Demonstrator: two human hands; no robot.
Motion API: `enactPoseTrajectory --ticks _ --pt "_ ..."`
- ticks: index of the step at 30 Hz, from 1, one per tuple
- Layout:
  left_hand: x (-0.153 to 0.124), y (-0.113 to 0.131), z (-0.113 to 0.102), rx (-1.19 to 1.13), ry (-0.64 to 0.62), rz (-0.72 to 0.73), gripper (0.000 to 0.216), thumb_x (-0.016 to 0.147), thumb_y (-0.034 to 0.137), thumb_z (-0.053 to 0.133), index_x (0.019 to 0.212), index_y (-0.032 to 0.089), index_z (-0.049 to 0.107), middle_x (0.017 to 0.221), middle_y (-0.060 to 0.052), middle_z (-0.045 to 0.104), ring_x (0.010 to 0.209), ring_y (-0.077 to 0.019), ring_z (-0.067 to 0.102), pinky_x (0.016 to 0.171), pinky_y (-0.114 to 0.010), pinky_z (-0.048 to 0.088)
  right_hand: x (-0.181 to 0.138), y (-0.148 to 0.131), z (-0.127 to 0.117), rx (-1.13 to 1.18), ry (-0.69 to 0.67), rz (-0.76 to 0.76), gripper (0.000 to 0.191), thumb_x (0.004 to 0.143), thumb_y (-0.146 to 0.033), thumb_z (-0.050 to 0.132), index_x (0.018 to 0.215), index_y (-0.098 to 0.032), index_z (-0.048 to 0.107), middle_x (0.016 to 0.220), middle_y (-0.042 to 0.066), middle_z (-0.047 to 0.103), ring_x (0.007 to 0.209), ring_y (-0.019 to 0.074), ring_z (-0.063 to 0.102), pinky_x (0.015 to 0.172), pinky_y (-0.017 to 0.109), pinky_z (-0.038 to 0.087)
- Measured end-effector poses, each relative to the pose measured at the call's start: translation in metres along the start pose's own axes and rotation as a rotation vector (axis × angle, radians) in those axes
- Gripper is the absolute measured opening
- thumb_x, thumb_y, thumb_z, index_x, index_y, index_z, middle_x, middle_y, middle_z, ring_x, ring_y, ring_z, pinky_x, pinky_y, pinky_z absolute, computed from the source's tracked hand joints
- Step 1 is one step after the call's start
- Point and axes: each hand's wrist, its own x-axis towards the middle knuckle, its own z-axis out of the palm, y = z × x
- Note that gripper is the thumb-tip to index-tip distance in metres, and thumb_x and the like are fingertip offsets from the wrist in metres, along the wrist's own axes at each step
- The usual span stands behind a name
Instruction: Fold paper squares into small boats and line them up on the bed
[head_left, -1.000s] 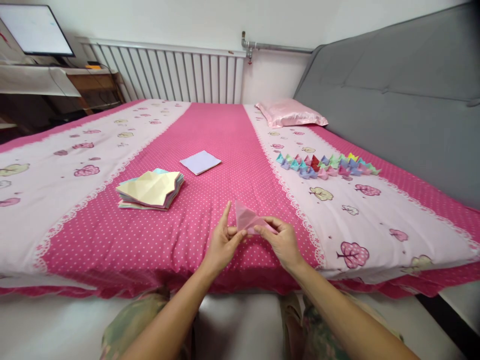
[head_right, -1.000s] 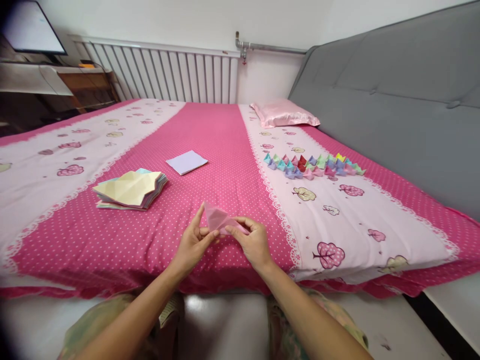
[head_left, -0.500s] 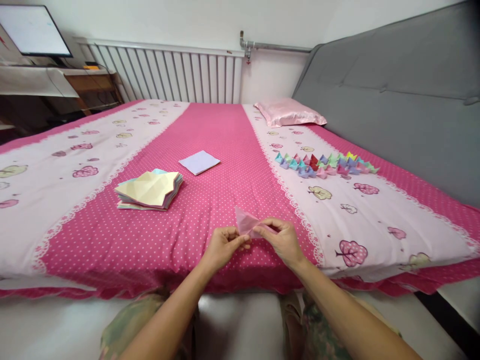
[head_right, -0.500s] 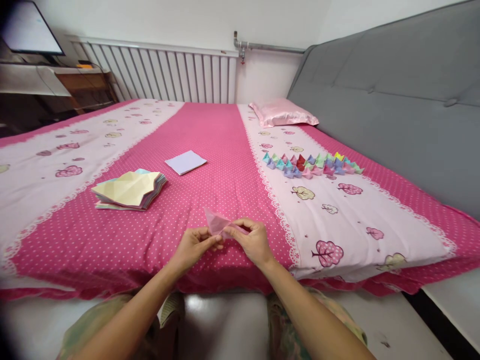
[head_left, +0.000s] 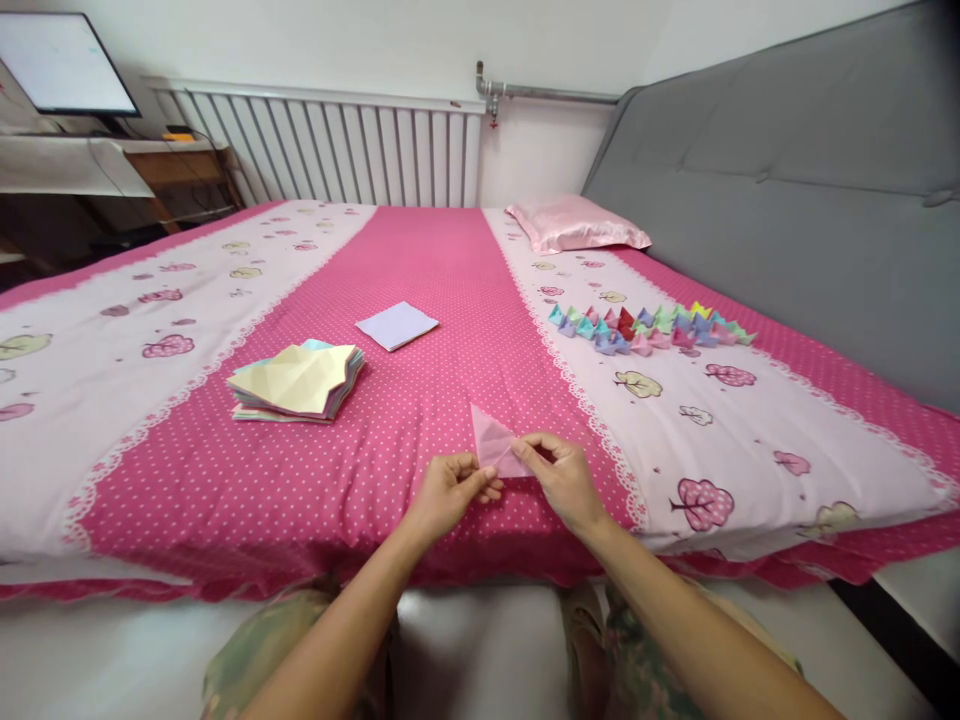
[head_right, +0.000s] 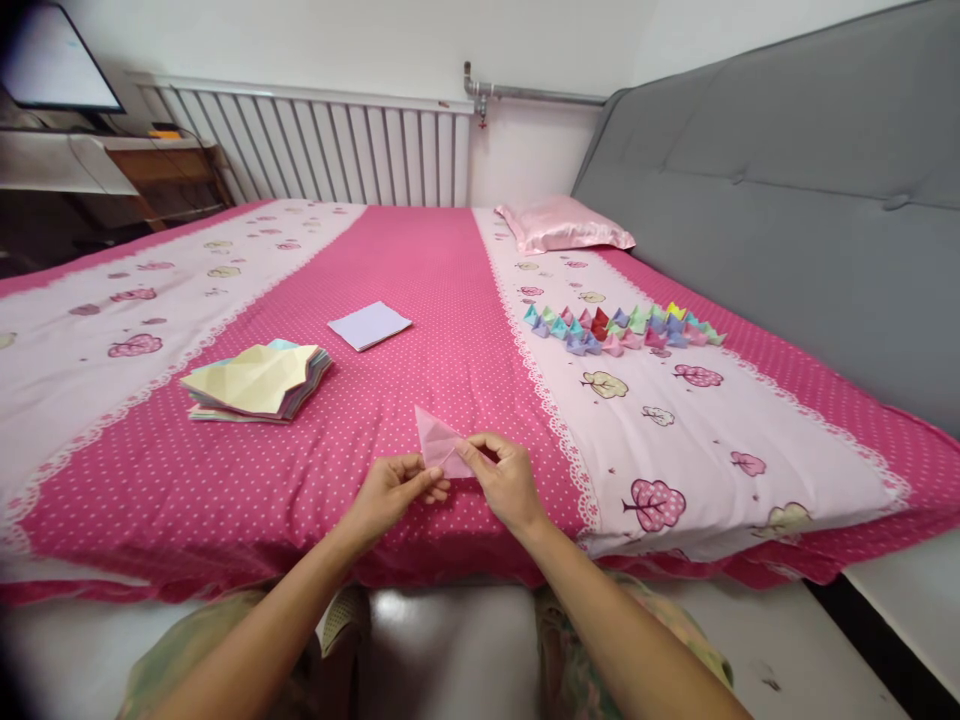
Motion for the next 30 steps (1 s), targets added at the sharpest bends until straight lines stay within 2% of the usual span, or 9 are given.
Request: enactPoseTrajectory --ticks 5,8,13,17,25,30 --pt "0.002 -0.003 -0.004 -0.087 0.06 0.0 0.027 0.065 0.036 0.069 0.072 0.01 0.065 0.063 -0.006 0.068 0.056 -0.012 0.062 0.055 -0.022 0.048 0.001 0.004 0.002 -0.011 0.009 0.031 0.026 0.065 -0.034 0.068 0.082 -0.016 0.064 0.075 0.003 0.066 0.067 0.0166 0.059 0.063 0.027 0.046" --pt "0.002 -0.003 -0.005 -0.097 0.074 0.013 0.027 0.064 0.035 0.07 0.072 0.01 0.065 0.063 -0.006 0.068 0.057 -0.0119 0.063 0.055 -0.021 0.048 0.002 0.004 0.002 0.031 0.039 0.077 0.03 0.062 -0.033 0.071 0.085 -0.015 0.063 0.072 0.002 0.066 0.063 0.0159 0.061 0.061 0.027 0.048" --pt "0.002 0.001 -0.004 -0.121 0.106 -0.002 0.029 0.062 0.037 0.071 0.068 0.01 0.063 0.061 -0.006 0.068 0.055 -0.012 0.062 0.054 -0.022 0.048 0.004 0.003 0.0 0.165 0.022 0.124 0.038 0.066 -0.033 0.069 0.098 -0.015 0.058 0.063 0.001 0.067 0.059 0.0164 0.064 0.057 0.026 0.049" --pt "0.002 0.004 -0.003 -0.121 0.15 -0.01 0.026 0.064 0.035 0.07 0.068 0.01 0.063 0.064 -0.006 0.068 0.056 -0.0115 0.062 0.056 -0.022 0.048 0.006 0.002 -0.002 0.189 0.013 0.141 0.039 0.071 -0.037 0.065 0.101 -0.014 0.056 0.064 0.003 0.067 0.06 0.0177 0.066 0.053 0.025 0.05" --pt "0.006 -0.002 -0.007 -0.144 0.194 0.05 0.025 0.068 0.034 0.066 0.066 0.012 0.057 0.06 -0.002 0.063 0.049 -0.0081 0.056 0.052 -0.02 0.044 0.003 0.002 -0.001 0.223 -0.094 0.123 0.039 0.082 -0.041 0.05 0.112 -0.018 0.051 0.093 0.007 0.066 0.071 0.0173 0.067 0.058 0.028 0.055" --pt "0.005 -0.002 -0.009 -0.247 0.232 0.112 0.02 0.072 0.032 0.061 0.079 0.016 0.053 0.057 0.006 0.051 0.045 -0.0042 0.045 0.046 -0.016 0.036 -0.007 -0.004 0.002 0.175 -0.231 0.057 0.039 0.08 -0.037 0.054 0.115 -0.019 0.049 0.08 0.006 0.069 0.079 0.0194 0.066 0.071 0.034 0.052"
